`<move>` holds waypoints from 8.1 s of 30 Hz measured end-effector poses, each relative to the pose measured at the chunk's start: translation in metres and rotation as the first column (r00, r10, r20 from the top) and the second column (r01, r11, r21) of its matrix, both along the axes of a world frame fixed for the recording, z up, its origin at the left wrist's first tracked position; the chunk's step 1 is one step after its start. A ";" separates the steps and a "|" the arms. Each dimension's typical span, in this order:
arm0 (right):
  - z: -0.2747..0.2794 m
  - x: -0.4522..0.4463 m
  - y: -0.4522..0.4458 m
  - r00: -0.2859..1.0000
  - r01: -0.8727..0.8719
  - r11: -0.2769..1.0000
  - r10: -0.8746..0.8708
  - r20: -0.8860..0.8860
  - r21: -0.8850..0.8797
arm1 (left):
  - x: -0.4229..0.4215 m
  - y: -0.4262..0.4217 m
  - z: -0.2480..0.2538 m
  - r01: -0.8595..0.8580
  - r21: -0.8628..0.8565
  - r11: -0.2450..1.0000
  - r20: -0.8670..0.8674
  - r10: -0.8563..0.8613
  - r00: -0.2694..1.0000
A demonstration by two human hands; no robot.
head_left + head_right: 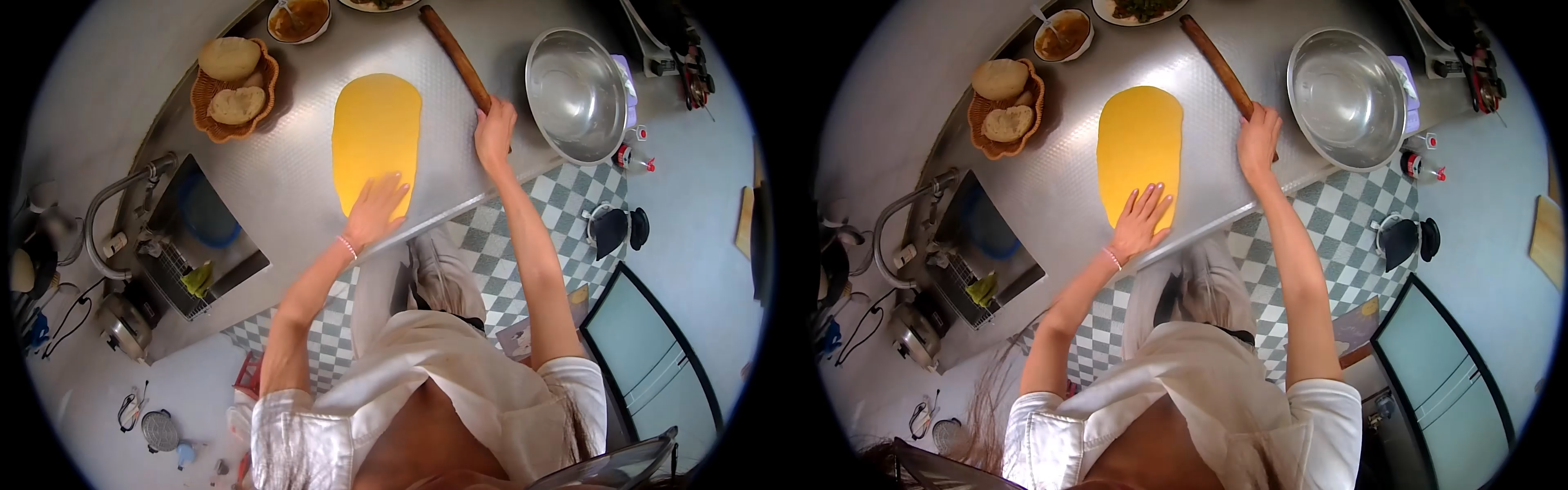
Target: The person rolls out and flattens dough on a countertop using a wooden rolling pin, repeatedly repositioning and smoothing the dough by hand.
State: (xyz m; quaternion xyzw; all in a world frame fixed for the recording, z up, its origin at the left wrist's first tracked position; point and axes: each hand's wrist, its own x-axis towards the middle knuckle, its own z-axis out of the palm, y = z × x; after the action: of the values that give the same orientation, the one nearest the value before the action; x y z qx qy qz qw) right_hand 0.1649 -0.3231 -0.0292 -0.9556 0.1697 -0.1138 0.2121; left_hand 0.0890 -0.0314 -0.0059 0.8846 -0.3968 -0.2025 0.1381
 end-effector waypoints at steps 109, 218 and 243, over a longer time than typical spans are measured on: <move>0.015 -0.030 0.159 0.197 -0.973 0.184 0.976 -0.090 -0.139 | -0.155 -0.026 -0.006 -0.987 -0.112 0.112 0.152 0.984 0.094; -0.007 0.082 0.051 0.972 -0.196 0.950 0.222 0.081 -0.244 | 0.216 0.027 -0.027 -0.223 -0.302 0.927 0.395 0.334 0.856; -0.003 0.021 0.068 0.990 -0.129 0.981 0.137 0.044 -0.142 | 0.194 0.016 -0.011 -0.190 -0.205 0.960 0.270 0.242 0.932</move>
State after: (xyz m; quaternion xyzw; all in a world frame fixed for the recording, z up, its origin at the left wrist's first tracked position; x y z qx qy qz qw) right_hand 0.1860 -0.2550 -0.0324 -0.9739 0.0913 -0.1365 0.1566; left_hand 0.2830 -0.0151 -0.0173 0.9275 -0.3289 -0.0171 0.1767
